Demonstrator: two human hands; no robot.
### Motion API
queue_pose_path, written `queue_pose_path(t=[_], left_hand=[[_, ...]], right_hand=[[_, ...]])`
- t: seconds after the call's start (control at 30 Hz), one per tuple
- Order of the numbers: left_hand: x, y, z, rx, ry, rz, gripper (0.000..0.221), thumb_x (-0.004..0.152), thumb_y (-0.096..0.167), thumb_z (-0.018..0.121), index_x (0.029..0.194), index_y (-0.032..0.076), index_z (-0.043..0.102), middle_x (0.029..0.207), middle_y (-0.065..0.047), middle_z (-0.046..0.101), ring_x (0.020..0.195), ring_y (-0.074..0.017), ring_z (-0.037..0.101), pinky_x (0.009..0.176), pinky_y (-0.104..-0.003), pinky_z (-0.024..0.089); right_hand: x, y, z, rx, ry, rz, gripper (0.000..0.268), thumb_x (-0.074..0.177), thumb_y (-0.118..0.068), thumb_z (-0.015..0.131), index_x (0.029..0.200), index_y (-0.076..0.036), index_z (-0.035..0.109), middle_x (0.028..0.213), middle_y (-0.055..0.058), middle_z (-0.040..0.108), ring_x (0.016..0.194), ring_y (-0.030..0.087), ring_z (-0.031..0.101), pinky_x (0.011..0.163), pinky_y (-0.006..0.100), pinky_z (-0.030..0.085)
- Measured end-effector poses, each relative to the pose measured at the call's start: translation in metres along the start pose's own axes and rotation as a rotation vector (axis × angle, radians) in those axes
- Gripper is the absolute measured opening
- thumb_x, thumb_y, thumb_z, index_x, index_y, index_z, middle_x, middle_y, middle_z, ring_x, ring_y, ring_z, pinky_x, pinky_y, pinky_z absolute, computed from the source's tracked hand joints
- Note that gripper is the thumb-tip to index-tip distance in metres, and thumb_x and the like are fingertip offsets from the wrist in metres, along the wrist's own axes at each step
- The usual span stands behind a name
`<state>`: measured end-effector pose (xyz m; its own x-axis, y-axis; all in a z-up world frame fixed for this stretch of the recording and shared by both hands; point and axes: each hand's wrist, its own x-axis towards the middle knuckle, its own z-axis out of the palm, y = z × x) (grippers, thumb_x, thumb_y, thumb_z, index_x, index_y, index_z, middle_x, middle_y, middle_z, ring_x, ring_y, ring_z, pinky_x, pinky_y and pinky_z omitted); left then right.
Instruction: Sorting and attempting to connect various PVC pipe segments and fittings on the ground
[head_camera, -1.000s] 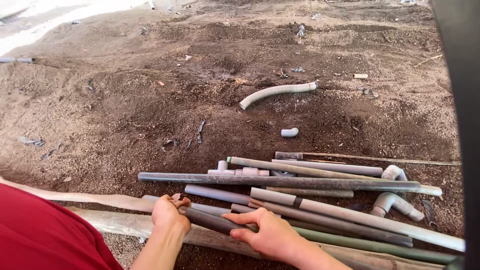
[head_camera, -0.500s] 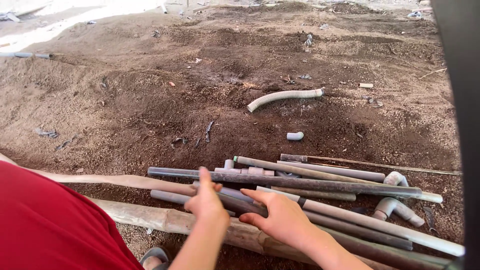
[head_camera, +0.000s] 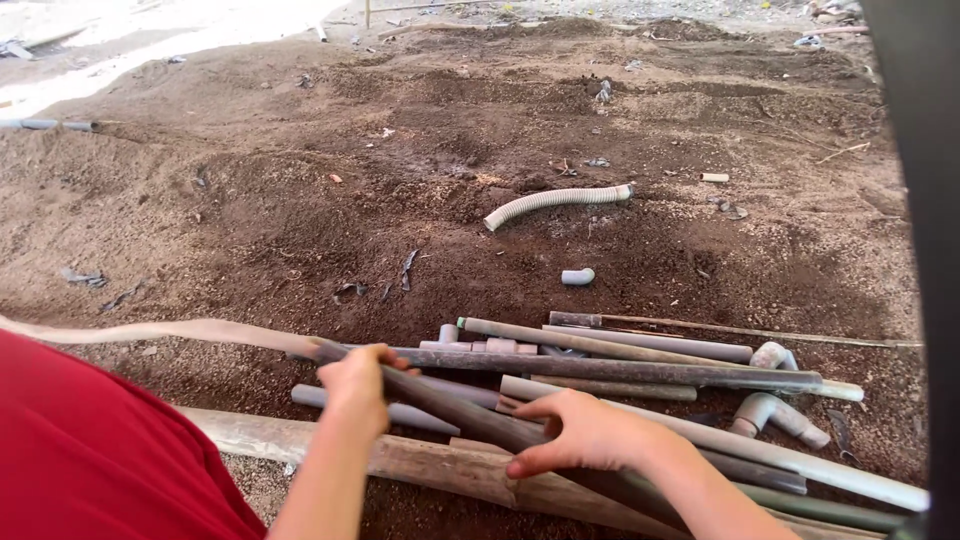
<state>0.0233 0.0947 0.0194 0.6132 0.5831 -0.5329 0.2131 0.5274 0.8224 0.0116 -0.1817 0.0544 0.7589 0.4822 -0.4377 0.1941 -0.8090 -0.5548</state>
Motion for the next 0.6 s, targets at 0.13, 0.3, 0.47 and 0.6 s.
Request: queue_pose_path(t=[0.13,0.3,0.47,0.6], left_hand=[[0.005,0.031,-0.017,-0.023,0.01,-0.011,0.007,0.102,-0.003,0.06,0.107,-0.006,0.057,0.088,-0.012,0.067,0.076,-0.0248,0.071,0.083,-0.037,0.069],[-0.014,0.02,-0.005,-0.147,0.105,-0.053,0.014,0.111,0.013,0.06,0.11,0.0,0.065,0.087,-0.006,0.066,0.073,-0.011,0.064,0.073,-0.023,0.059],[-0.06,-0.02,0.024,-0.029,0.173,-0.175,0.072,0.101,0.011,0.07,0.151,-0.004,0.02,0.148,-0.033,0.048,0.138,-0.0383,0.057,0.116,-0.041,0.053],[-0.054,-0.061,0.032,0.066,0.197,-0.176,0.083,0.099,0.012,0.068,0.152,-0.009,0.008,0.122,-0.032,0.057,0.109,-0.0329,0.066,0.091,-0.039,0.056]], right_hand=[[-0.004,0.023,-0.008,-0.125,-0.342,0.119,0.088,0.059,-0.069,0.079,0.129,-0.018,0.067,0.123,0.001,0.067,0.109,0.019,0.064,0.096,0.038,0.054],[0.003,0.06,-0.008,0.218,-0.66,0.301,0.031,0.101,-0.03,0.084,0.103,0.001,0.081,0.073,0.009,0.076,0.061,0.016,0.075,0.064,0.022,0.059],[0.002,0.012,0.0,0.303,-0.249,0.347,0.027,0.09,-0.015,0.095,0.096,0.004,0.076,0.06,0.005,0.062,0.042,0.014,0.053,0.041,0.026,0.051],[0.017,0.003,0.045,0.374,-0.146,0.342,0.037,0.083,-0.018,0.101,0.084,0.003,0.07,0.062,0.01,0.066,0.042,0.02,0.058,0.041,0.032,0.054]])
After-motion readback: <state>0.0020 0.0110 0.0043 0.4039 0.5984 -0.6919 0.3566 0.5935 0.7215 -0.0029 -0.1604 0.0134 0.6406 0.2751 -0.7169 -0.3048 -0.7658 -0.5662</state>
